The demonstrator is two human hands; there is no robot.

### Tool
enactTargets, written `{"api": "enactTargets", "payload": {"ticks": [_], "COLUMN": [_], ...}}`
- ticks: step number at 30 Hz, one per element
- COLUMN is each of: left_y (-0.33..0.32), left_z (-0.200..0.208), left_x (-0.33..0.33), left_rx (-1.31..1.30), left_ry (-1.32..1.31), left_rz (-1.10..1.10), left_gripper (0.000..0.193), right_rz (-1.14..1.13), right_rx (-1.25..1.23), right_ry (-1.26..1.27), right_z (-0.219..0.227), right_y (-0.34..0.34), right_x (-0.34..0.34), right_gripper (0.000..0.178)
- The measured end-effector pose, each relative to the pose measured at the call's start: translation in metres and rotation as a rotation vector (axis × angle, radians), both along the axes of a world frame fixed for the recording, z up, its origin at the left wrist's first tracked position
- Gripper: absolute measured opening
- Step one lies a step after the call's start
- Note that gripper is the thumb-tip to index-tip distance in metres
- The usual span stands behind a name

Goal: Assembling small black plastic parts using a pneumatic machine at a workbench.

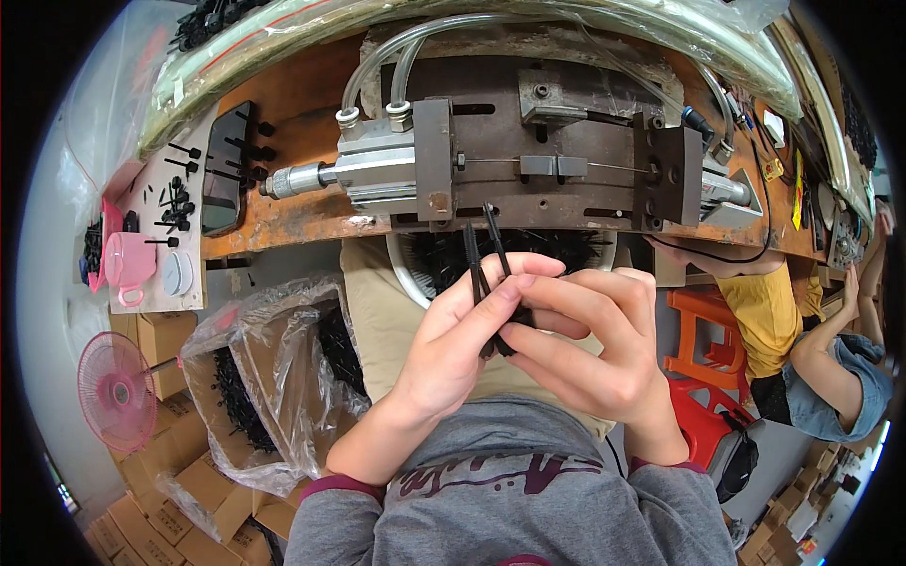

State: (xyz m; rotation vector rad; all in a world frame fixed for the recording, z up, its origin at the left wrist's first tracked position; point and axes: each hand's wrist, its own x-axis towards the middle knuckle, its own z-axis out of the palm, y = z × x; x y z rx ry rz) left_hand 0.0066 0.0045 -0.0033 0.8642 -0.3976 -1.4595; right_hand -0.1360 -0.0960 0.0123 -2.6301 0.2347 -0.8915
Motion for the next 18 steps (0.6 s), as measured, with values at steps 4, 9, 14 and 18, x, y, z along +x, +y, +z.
{"api": "enactTargets", "payload": {"ticks": [4,9,14,18], "left_y": [0.0,0.002,0.001,0.003], "left_z": [-0.001,-0.005,-0.009,-0.006], "left_x": [-0.003,-0.002,-0.008,-0.008], "left_rx": [-0.003,-0.013,0.058,0.123], "left_ry": [-0.006,0.068,-0.098,-0.036], "left_rz": [0.023,0.013,0.115,0.167], "left_gripper": [0.036,0.04,0.04,0.035], "right_rz": [0.003,0.01,0.042,0.04], "right_rx": [0.002,0.158,0.272,0.363], "right_ry": [0.004,-0.055,-0.136,-0.143], "right_z": [-0.007,-0.006,-0.009,-0.011], "right_y": [0.002,0.003,0.001,0.001], "right_x": [0.0,0.0,0.0,-0.003], "right_gripper": [0.03,0.033,0.036,0.034]}}
